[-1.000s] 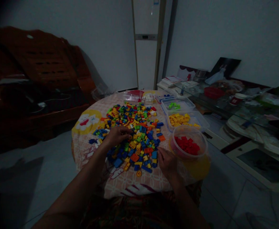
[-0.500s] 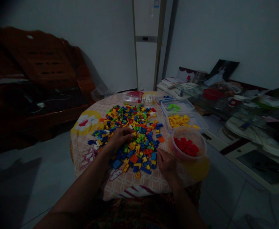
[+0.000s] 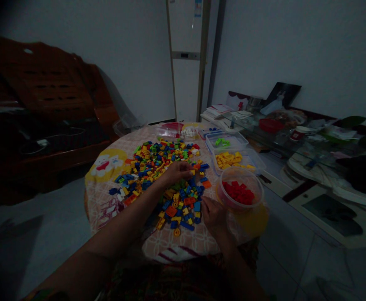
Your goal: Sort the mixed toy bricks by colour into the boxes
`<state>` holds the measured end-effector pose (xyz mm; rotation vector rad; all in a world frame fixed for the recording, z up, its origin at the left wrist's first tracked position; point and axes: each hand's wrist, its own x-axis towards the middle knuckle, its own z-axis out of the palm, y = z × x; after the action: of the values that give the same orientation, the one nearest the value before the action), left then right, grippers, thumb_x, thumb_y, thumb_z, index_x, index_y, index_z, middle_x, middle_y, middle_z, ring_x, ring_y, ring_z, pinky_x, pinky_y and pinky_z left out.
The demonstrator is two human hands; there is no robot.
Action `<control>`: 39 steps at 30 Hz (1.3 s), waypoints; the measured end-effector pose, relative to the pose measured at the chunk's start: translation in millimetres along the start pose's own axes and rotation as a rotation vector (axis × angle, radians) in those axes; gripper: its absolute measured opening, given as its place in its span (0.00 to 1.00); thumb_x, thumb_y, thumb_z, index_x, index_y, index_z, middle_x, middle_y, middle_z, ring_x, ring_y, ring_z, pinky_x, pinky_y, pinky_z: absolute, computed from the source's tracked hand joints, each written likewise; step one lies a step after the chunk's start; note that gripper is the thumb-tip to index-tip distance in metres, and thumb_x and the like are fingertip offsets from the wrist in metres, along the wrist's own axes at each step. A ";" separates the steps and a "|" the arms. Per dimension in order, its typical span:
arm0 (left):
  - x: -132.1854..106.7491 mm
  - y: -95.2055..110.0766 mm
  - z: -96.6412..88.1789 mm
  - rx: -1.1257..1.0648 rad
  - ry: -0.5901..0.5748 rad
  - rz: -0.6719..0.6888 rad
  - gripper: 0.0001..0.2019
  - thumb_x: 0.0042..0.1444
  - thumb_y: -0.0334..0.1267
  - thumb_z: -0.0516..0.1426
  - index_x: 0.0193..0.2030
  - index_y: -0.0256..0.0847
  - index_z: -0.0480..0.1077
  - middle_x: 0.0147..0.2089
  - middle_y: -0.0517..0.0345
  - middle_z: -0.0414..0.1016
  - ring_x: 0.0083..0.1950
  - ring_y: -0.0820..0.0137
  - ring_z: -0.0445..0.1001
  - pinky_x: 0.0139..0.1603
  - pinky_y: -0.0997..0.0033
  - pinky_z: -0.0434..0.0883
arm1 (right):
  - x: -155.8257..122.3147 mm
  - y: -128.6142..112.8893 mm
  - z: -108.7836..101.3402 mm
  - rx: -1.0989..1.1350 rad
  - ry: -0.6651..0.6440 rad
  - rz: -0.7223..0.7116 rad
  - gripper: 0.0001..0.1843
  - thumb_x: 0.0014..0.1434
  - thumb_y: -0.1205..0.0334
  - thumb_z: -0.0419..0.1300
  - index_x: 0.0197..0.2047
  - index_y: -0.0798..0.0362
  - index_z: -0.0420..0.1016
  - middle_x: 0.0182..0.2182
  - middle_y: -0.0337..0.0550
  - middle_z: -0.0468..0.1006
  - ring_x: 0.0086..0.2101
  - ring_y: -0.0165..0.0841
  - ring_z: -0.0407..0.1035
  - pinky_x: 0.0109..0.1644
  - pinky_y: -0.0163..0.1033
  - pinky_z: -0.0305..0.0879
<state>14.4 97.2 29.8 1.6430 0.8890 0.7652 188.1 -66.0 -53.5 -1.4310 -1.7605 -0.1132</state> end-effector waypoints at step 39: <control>-88.4 -35.1 -67.3 0.543 0.046 0.243 0.08 0.50 0.34 0.65 0.39 0.43 0.80 0.53 0.52 0.78 0.56 0.61 0.75 0.61 0.58 0.69 | -1.0 1.0 -0.7 0.006 0.005 -0.010 0.18 0.68 0.60 0.51 0.46 0.56 0.82 0.39 0.51 0.85 0.37 0.40 0.81 0.42 0.41 0.77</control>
<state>-93.7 60.3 7.0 2.2502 0.9976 0.7682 189.4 -66.8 -54.2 -1.4167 -1.7623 -0.1165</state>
